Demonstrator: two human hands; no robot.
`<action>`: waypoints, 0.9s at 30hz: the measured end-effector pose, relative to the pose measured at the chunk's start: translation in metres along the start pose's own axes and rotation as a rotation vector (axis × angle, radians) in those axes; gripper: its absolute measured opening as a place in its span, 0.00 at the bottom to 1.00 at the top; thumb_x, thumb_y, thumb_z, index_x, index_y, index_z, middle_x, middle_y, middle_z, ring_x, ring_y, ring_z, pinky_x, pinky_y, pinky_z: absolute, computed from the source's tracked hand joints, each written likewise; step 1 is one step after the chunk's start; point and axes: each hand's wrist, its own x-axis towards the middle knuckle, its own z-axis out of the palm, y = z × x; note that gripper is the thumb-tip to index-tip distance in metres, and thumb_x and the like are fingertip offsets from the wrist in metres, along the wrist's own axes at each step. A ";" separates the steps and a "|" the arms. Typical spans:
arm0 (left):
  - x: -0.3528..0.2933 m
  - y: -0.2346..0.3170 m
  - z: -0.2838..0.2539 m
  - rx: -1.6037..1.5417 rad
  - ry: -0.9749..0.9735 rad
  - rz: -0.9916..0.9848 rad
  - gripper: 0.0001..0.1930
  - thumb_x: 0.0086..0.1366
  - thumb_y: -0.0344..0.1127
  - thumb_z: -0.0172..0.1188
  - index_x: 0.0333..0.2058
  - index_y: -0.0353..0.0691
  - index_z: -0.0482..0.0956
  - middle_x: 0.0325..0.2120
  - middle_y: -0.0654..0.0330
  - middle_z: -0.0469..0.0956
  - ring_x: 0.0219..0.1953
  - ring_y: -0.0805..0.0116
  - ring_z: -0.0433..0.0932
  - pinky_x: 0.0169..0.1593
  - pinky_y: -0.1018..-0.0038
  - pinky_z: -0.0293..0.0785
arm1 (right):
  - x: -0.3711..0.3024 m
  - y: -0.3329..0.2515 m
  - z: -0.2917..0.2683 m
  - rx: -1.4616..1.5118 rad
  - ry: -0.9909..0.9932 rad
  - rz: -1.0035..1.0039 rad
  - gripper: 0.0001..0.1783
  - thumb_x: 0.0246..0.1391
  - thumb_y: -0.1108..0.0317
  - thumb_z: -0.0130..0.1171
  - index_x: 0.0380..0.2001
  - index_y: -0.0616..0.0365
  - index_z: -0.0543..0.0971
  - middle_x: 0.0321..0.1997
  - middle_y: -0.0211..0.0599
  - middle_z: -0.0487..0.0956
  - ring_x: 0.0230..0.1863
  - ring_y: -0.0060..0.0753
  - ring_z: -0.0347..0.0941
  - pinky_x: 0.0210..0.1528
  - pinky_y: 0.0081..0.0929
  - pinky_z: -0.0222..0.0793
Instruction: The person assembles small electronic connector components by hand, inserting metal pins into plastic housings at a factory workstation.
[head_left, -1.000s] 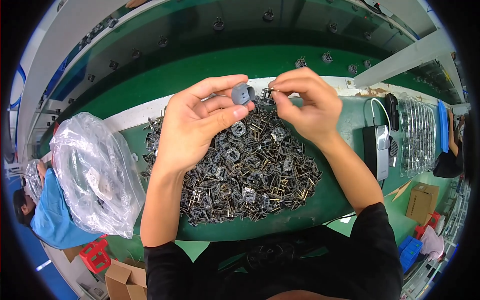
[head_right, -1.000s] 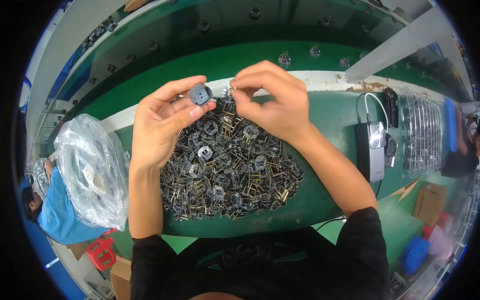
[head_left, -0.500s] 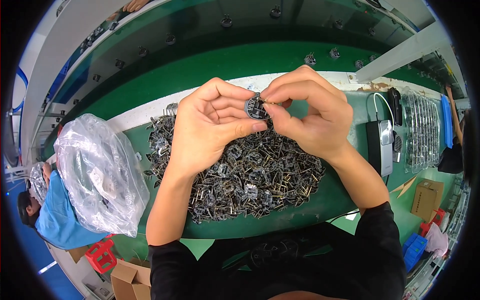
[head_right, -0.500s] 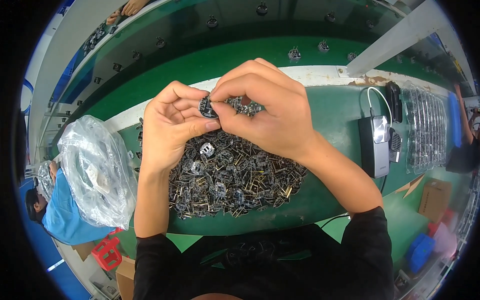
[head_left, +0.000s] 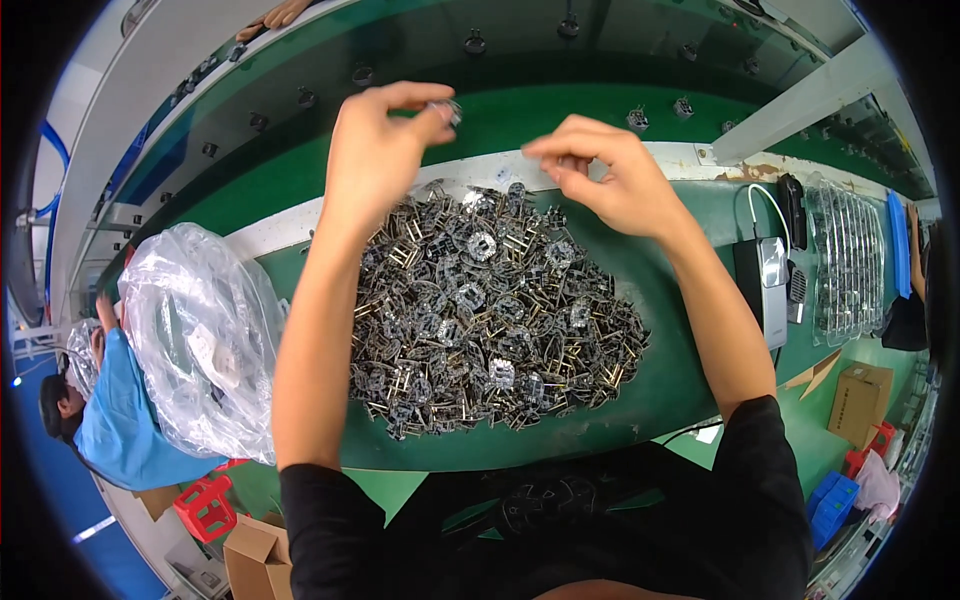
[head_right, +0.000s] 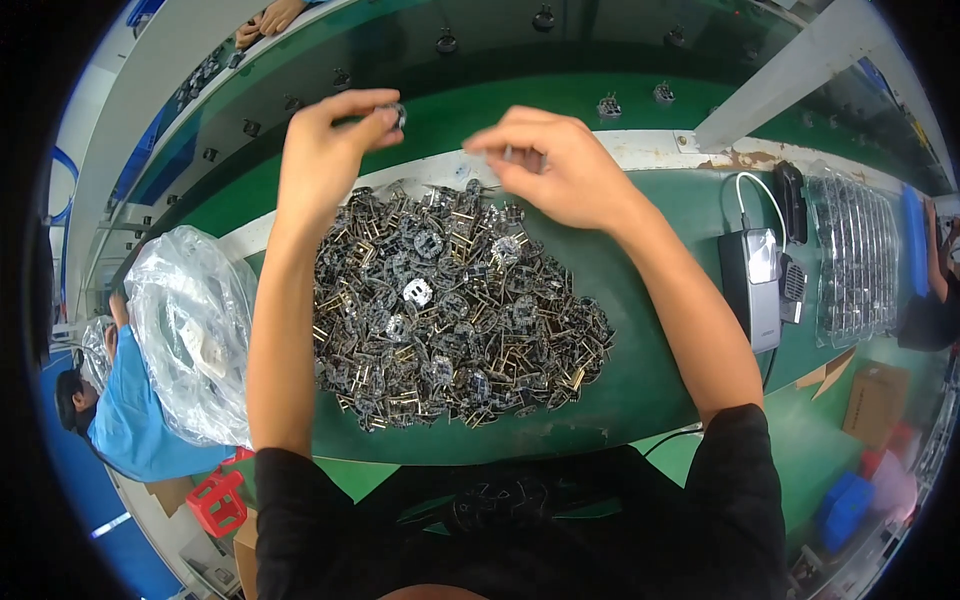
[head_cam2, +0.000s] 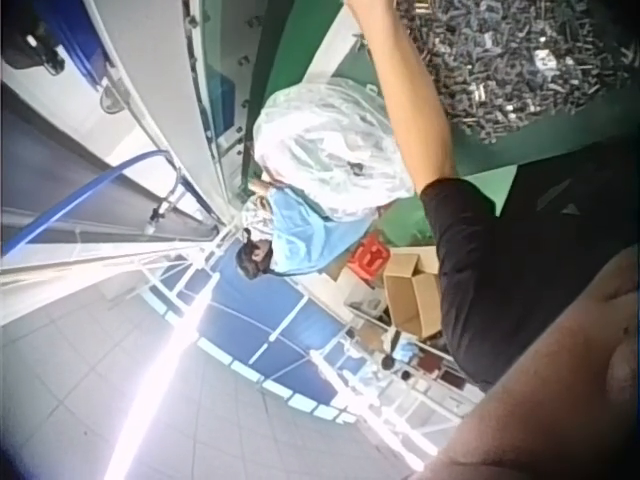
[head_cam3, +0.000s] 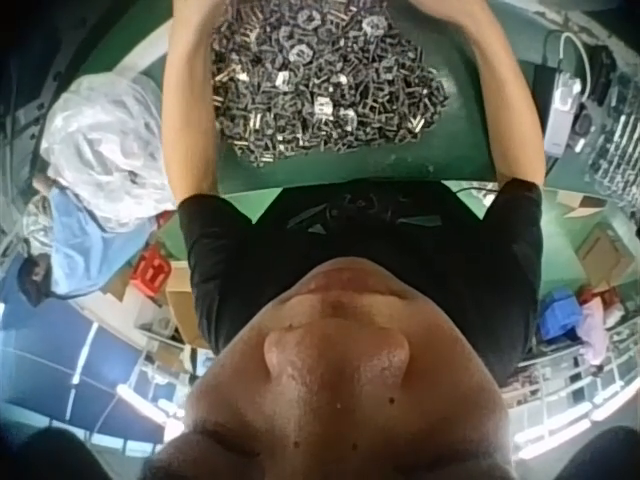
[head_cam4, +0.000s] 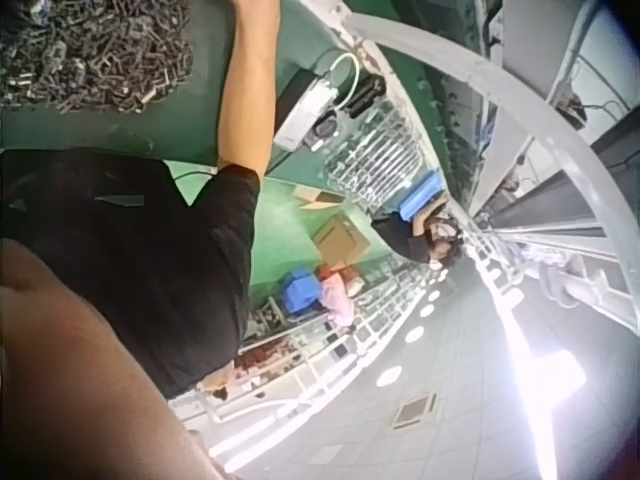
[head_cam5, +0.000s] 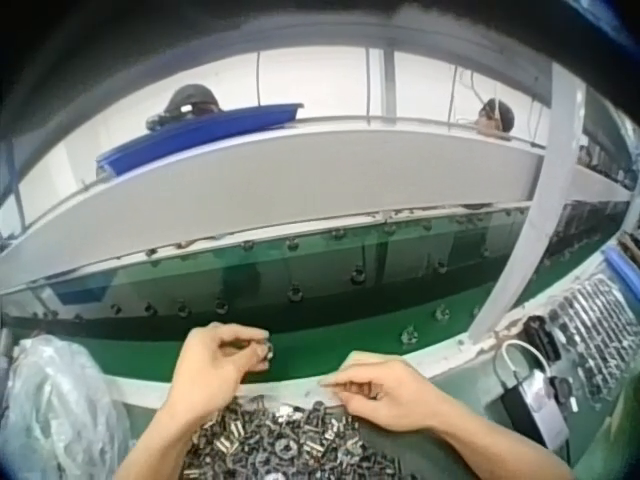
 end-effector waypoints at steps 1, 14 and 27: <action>0.023 -0.015 0.000 0.089 -0.014 -0.037 0.14 0.61 0.28 0.58 0.44 0.28 0.79 0.34 0.54 0.80 0.33 0.69 0.81 0.39 0.80 0.75 | -0.004 0.016 -0.001 0.003 -0.006 -0.006 0.15 0.49 0.79 0.57 0.42 0.60 0.81 0.34 0.31 0.76 0.35 0.20 0.71 0.35 0.18 0.65; -0.014 -0.032 -0.050 0.594 0.336 0.059 0.12 0.55 0.41 0.61 0.34 0.40 0.83 0.29 0.55 0.83 0.35 0.55 0.81 0.43 0.66 0.75 | 0.002 0.010 0.017 -0.131 -0.123 0.078 0.11 0.47 0.80 0.60 0.37 0.60 0.81 0.34 0.33 0.71 0.37 0.28 0.68 0.37 0.21 0.64; -0.166 -0.111 -0.278 1.018 0.667 -0.354 0.16 0.55 0.42 0.59 0.35 0.36 0.83 0.27 0.49 0.82 0.33 0.51 0.81 0.42 0.64 0.76 | -0.005 0.040 0.012 0.039 0.024 0.059 0.06 0.50 0.82 0.56 0.33 0.66 0.79 0.39 0.34 0.77 0.36 0.20 0.69 0.38 0.15 0.62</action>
